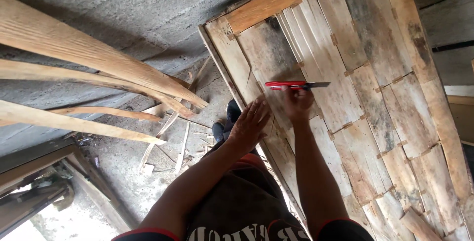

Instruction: The person is cutting and preparing wood slats for a DIY project.

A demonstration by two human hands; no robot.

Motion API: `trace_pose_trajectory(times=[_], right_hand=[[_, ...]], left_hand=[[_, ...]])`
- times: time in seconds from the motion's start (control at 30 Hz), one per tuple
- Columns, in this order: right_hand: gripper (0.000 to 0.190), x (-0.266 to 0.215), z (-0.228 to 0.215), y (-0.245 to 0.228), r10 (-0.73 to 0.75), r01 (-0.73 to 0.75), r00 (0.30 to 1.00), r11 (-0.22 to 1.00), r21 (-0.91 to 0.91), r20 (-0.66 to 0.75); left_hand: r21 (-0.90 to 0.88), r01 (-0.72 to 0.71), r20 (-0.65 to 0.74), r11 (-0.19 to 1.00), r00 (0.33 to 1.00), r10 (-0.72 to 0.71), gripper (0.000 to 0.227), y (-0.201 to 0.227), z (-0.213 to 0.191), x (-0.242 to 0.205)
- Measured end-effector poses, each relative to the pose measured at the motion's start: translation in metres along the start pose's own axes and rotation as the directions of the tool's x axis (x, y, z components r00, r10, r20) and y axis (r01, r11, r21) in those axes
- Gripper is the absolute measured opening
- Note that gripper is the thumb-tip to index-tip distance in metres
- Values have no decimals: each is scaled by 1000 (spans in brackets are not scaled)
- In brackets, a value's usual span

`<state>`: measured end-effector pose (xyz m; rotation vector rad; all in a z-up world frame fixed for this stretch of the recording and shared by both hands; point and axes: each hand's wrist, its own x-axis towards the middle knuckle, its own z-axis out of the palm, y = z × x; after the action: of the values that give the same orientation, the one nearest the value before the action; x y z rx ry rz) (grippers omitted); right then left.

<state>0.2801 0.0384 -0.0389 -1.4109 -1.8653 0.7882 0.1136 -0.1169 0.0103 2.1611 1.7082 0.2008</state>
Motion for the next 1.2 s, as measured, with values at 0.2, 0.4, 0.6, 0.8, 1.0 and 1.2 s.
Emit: trace_pose_trajectory(times=[0.2,0.4,0.6,0.8,1.0,1.2], right_hand=[[22,-6,14,-23,79,-81,996,995,62,34],[26,10,11,-25,-47,59,990,994,-96,130],[29,25,17,-10,-123,144,982,978,-149,140],[31,31,20,-4,2,11,983,997,-71,182],[20,25,6,-2,-41,37,956,999,21,289],[13,29,11,-18,15,-39,956,996,75,294]], left_hand=[[16,2,-28,1000,1000,-1,84,3,13,-3],[-5,8,-42,1000,999,-8,81,6,11,-5],[-22,11,-97,1000,995,-13,73,3,28,-6],[-91,6,-124,996,992,-18,68,0,42,-4],[-86,16,-114,996,993,-26,66,1,48,-4],[-61,30,-59,998,998,-33,66,2,50,-4]])
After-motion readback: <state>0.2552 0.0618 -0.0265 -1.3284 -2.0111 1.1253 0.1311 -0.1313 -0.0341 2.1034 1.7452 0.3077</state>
